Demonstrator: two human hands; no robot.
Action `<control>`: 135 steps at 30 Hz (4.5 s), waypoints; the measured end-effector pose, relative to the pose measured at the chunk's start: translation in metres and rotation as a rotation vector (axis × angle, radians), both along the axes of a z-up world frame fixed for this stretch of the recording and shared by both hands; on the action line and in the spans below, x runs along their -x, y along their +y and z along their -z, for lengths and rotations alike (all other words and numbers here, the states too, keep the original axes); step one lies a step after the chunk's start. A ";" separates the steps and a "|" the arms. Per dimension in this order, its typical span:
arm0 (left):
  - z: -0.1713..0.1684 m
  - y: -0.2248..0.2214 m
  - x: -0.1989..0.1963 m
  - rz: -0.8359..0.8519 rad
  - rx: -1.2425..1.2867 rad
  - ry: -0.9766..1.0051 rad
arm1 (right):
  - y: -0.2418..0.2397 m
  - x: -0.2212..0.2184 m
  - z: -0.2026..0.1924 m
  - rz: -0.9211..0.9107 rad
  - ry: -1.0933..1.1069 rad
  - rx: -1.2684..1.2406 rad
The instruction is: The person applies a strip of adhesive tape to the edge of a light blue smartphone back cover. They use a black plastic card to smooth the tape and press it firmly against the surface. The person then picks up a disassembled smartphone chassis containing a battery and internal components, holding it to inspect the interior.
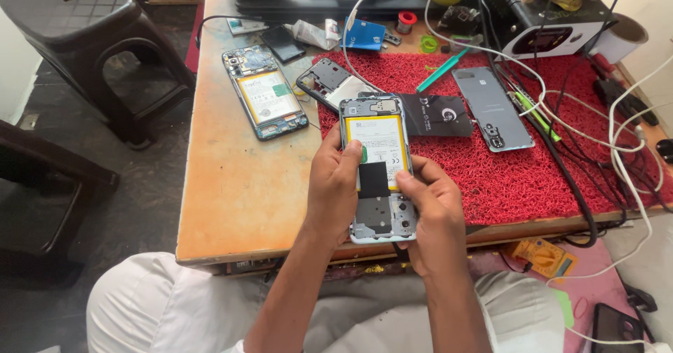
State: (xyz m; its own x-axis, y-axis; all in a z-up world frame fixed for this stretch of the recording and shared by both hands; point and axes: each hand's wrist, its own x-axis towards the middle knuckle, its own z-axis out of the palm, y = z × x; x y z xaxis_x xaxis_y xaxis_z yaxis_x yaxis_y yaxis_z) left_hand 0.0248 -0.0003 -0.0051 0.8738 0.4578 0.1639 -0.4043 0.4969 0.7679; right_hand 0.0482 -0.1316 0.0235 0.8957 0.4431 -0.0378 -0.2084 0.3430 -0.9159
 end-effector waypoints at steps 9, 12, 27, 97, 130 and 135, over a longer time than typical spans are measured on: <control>-0.014 -0.002 0.007 -0.003 -0.061 0.109 | -0.001 0.000 0.001 0.018 -0.016 -0.015; -0.015 -0.002 0.010 0.052 -0.033 0.062 | -0.003 -0.001 0.003 0.007 -0.041 -0.063; -0.014 -0.005 0.031 0.296 -0.187 -0.031 | -0.019 -0.005 0.020 0.064 -0.001 -0.273; -0.027 -0.004 0.029 0.266 -0.040 0.159 | -0.057 -0.023 0.048 -0.023 0.187 -0.108; -0.024 -0.003 0.029 0.264 -0.006 0.147 | -0.045 0.005 0.057 0.231 -0.060 -0.099; -0.026 -0.005 0.029 0.233 -0.011 0.150 | -0.040 0.006 0.053 0.265 -0.030 -0.101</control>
